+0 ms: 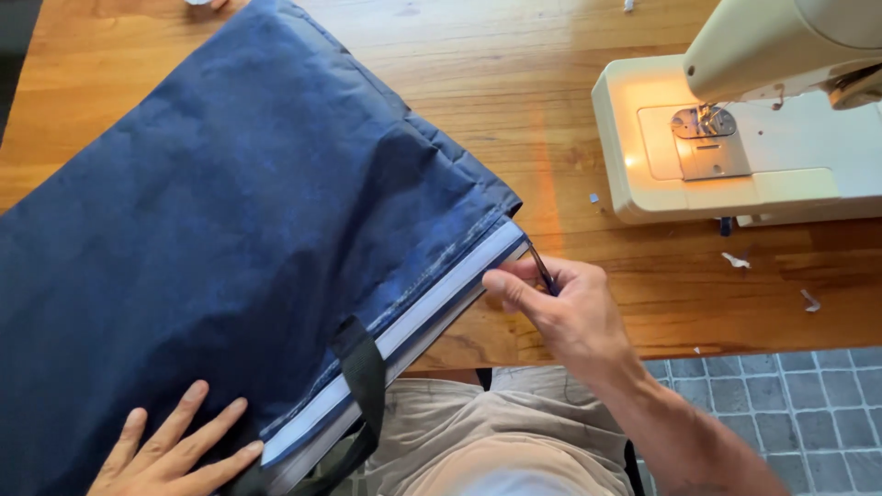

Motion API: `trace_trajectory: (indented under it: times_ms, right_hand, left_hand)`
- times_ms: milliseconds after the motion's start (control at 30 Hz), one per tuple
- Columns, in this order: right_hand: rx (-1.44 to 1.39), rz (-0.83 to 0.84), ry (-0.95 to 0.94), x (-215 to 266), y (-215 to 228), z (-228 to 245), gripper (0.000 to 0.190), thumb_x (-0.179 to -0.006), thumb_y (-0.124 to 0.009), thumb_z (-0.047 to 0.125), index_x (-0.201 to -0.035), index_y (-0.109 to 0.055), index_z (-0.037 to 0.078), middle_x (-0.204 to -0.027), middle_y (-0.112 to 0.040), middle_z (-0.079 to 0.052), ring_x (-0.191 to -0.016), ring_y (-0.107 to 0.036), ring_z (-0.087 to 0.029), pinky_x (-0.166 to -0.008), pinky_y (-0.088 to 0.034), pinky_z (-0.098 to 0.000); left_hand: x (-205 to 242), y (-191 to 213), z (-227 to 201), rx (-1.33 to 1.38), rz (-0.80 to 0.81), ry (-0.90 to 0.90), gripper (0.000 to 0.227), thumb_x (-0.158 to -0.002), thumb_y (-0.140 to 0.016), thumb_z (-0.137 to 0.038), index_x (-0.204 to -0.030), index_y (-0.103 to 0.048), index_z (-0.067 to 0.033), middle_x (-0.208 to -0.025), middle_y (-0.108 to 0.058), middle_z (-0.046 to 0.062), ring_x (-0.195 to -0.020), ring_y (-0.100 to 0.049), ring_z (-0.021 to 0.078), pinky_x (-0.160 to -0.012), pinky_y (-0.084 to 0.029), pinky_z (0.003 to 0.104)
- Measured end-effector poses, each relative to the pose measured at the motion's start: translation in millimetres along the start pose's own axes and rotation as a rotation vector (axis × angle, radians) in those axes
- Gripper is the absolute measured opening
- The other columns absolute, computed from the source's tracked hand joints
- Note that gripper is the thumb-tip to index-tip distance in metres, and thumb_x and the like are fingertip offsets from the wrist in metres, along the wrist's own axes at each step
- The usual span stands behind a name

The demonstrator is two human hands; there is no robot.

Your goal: Trimming loose threads from a blue fabric bag using thread snips.

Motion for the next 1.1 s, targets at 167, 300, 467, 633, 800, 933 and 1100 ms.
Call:
trace_trajectory:
  times_ms: [167,300,467,633,800,933,1100]
  right_hand:
    - [0.076,-0.028,0.123,-9.3,2.8,-10.1,0.029,-0.102,-0.093,0.024,-0.079,-0.084,0.009,-0.071,-0.074,0.001,-0.070,-0.061,-0.008,-0.069,-0.045,-0.0259]
    - [0.055,-0.113,0.214,0.5,19.4,-13.5,0.022,-0.104,-0.090,0.019,-0.085,-0.083,0.009,-0.073,-0.067,0.003,-0.069,-0.053,-0.008,-0.063,-0.042,-0.0270]
    - [0.118,-0.275,0.262,-7.2,34.6,-8.3,0.018,-0.110,-0.085,0.021,-0.095,-0.082,0.012,-0.082,-0.068,0.006,-0.072,-0.055,-0.006,-0.067,-0.046,-0.0250]
    - [0.096,-0.126,0.215,-24.5,25.7,-3.2,0.038,-0.096,-0.095,0.020,-0.134,-0.093,0.016,-0.095,-0.073,0.004,-0.074,-0.055,-0.003,-0.073,-0.049,-0.0183]
    - [0.133,-0.112,0.574,-20.6,21.1,0.6,0.002,-0.108,-0.088,0.012,-0.106,-0.089,0.011,-0.092,-0.074,0.006,-0.074,-0.051,-0.005,-0.068,-0.041,-0.0236]
    - [0.123,-0.139,0.558,-20.4,20.3,-0.4,0.001,-0.107,-0.088,0.014,-0.106,-0.088,0.013,-0.093,-0.077,0.006,-0.078,-0.059,-0.004,-0.070,-0.048,-0.0226]
    - [0.068,-0.178,0.497,-12.9,28.3,-10.0,0.007,-0.106,-0.089,0.011,-0.114,-0.091,0.011,-0.074,-0.065,-0.001,-0.066,-0.055,-0.006,-0.060,-0.052,-0.0231]
  left_hand:
    - [15.4,-7.1,-18.4,0.082,0.091,0.129,0.100,-0.087,-0.035,-0.104,-0.178,-0.030,-0.0629,-0.199,-0.023,-0.024,-0.198,-0.008,0.0163,-0.144,-0.018,0.055]
    - [21.3,-12.7,-25.5,0.098,0.186,0.201,0.092,-0.094,-0.034,-0.101,-0.178,-0.034,-0.0639,-0.194,-0.030,-0.030,-0.194,-0.014,0.0174,-0.138,-0.026,0.060]
    - [-59.5,-6.5,-48.3,0.659,-0.236,0.171,0.065,-0.091,-0.086,-0.066,-0.144,-0.077,-0.0295,-0.155,-0.076,-0.004,-0.154,-0.069,0.0350,-0.118,-0.063,0.054]
    - [-200.7,94.4,-107.3,1.216,-0.474,0.357,0.025,-0.101,-0.086,-0.024,-0.122,-0.086,-0.0121,-0.113,-0.090,0.005,-0.101,-0.088,0.0185,-0.097,-0.070,0.029]
    - [-287.0,117.0,-111.6,0.920,-0.680,0.477,0.019,-0.112,-0.077,-0.014,-0.123,-0.079,0.0004,-0.122,-0.081,0.017,-0.110,-0.078,0.0365,-0.105,-0.063,0.050]
    - [-335.8,72.2,-112.8,0.633,-0.498,0.544,0.055,-0.107,-0.093,-0.027,-0.153,-0.073,-0.0056,-0.147,-0.074,0.014,-0.134,-0.070,0.0374,-0.109,-0.056,0.052]
    - [-356.9,38.3,-102.8,0.878,-0.653,0.600,0.012,-0.106,-0.085,-0.008,-0.117,-0.089,-0.0060,-0.096,-0.081,0.012,-0.088,-0.078,0.0359,-0.077,-0.062,0.047]
Point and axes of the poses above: each hand's wrist, its own x-axis away from the middle knuckle, its own y-axis out of the back of the hand, z = x × y, the point moved 3 cm from there along -x, towards the middle knuckle
